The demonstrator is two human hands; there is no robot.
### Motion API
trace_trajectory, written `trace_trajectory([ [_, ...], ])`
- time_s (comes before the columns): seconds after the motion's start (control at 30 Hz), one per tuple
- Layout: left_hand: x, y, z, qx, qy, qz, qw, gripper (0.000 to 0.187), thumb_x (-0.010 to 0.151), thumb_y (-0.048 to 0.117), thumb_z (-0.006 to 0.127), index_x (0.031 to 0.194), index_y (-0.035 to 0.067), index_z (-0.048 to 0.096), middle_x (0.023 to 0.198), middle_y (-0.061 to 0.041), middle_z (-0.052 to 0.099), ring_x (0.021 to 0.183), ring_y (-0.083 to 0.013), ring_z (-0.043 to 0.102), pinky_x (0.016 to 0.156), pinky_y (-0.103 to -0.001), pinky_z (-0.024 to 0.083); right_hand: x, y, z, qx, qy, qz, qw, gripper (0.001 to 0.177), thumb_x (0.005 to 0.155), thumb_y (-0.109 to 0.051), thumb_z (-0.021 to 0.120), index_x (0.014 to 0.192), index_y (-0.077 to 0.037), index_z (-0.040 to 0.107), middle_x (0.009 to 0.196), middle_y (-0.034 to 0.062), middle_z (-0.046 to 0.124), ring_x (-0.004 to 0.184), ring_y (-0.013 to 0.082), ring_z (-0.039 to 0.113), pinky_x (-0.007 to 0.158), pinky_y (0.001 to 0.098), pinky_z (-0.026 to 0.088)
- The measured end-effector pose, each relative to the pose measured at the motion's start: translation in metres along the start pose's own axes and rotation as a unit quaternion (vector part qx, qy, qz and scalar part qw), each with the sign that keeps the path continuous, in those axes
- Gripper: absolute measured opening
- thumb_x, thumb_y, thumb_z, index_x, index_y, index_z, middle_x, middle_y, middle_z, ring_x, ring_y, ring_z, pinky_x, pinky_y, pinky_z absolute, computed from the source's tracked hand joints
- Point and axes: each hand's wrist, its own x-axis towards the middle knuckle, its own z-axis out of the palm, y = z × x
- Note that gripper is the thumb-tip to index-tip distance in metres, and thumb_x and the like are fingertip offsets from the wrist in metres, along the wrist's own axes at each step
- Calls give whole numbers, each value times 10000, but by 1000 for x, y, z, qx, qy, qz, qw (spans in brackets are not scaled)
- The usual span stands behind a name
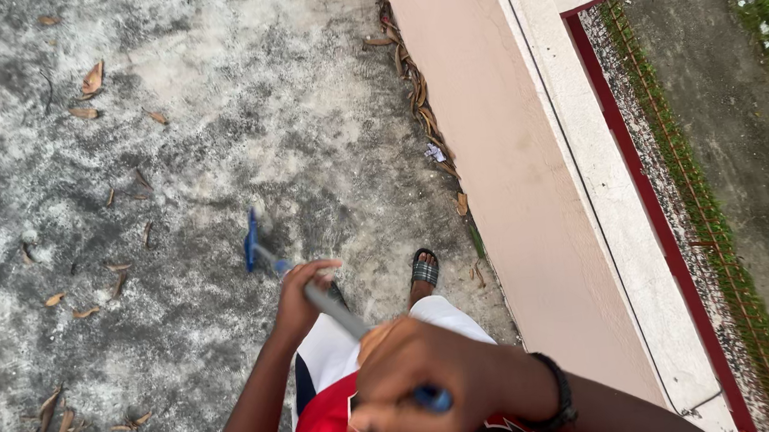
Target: The person sweeps debris and dry leaves off a concrete roof edge using a long-handled broom.
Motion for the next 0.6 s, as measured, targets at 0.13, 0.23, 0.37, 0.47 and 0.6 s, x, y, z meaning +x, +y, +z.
trace_trajectory([
  [0.13,31,-13,59,-76,-74,35,994,384,862,-46,680,1148,191,777,826,-18,597,760,-137,573,706,-301,515,-6,0,-11,-46,86,29,995,518,1009,-193,598,584,-103,316,516,31,295,465,196,288,575,374,296],
  [0.23,50,-2,107,-95,-104,122,982,470,749,-107,697,1125,162,777,814,-24,619,776,-149,602,736,-308,503,-21,-1,-22,-86,99,11,991,519,996,-203,617,586,-106,315,519,27,299,457,201,297,561,379,280],
  [0.37,66,36,165,-126,-201,201,951,412,761,-82,720,1108,138,737,943,-27,666,844,-161,590,798,-324,500,-46,-7,-34,-127,110,-34,985,522,989,-230,654,589,-114,340,528,23,330,474,206,343,554,384,276],
  [0.47,75,66,197,-139,-247,256,924,378,816,-80,653,1119,136,716,1026,-43,700,893,-181,609,838,-332,504,-60,-11,-46,-137,92,-65,984,488,975,-221,689,608,-110,387,552,29,360,494,219,377,564,388,283],
  [0.6,83,110,219,-100,-268,225,931,329,917,-69,605,1137,124,756,971,-92,684,907,-243,607,868,-367,505,-84,-15,-73,-92,23,-103,990,349,998,-217,646,734,-74,469,674,37,479,606,216,533,609,341,376],
])
